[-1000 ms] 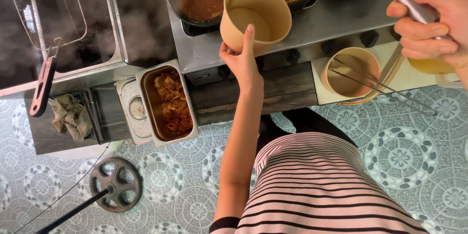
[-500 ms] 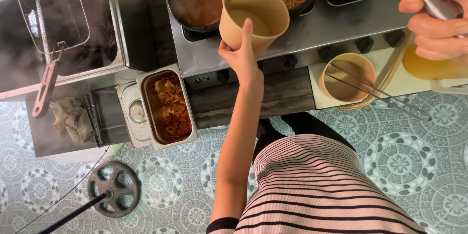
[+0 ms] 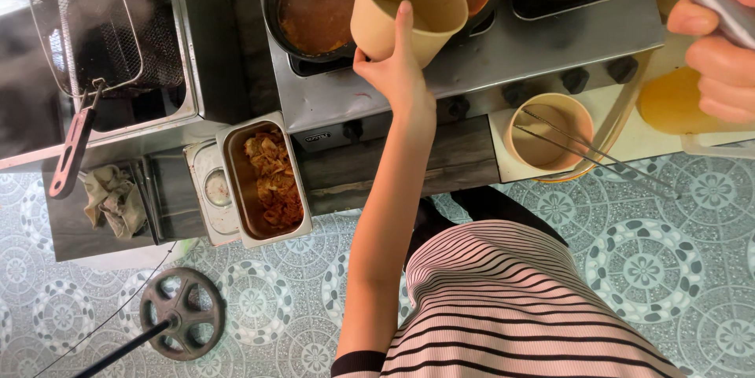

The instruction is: The person assembles noodle bowls at a cooking line. They hold a paper bowl in one hand and use a wire skimmer and tongs to transfer noodles, shrimp, vegetables, corn and cabbage from pots of broth into the bowl, then ladle broth over the ingredients and set the filled bowl aside before starting the next bowl.

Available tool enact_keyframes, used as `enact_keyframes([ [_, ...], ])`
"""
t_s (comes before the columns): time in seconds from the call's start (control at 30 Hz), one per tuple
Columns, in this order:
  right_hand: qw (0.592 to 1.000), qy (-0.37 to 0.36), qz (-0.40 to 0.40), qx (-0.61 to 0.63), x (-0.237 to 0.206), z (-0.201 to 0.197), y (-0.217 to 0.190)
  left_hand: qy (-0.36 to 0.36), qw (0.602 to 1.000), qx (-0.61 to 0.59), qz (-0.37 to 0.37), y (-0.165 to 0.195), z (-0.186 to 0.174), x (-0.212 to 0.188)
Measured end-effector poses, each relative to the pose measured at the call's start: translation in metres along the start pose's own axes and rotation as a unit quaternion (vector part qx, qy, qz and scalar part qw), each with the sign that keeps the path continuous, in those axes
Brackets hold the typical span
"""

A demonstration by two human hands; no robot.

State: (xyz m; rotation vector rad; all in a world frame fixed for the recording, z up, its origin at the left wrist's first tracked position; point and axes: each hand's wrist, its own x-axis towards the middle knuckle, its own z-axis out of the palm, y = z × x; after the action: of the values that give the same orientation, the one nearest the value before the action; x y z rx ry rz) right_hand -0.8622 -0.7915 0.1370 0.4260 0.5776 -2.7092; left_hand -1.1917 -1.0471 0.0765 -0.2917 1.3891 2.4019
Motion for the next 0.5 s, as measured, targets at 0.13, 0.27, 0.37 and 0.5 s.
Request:
enact_keyframes([
  [0.13, 1.000, -0.004, 0.007, -0.022, 0.002, 0.008, 0.007, -0.008, 1.000, 0.008, -0.021, -0.009, 0.015, 0.000],
  [0.27, 0.995, -0.101, 0.006, -0.020, 0.022, 0.041, 0.034, -0.046, 0.999, -0.016, -0.024, -0.017, 0.024, -0.002],
  [0.37, 0.987, 0.051, -0.099, -0.117, 0.026, 0.081, 0.059, -0.082, 0.996, -0.036, -0.025, -0.020, 0.027, -0.005],
  [0.5, 0.877, 0.361, -0.061, -0.310, 0.053, 0.118, 0.076, -0.110, 0.993, -0.047, -0.017, -0.023, 0.027, -0.008],
])
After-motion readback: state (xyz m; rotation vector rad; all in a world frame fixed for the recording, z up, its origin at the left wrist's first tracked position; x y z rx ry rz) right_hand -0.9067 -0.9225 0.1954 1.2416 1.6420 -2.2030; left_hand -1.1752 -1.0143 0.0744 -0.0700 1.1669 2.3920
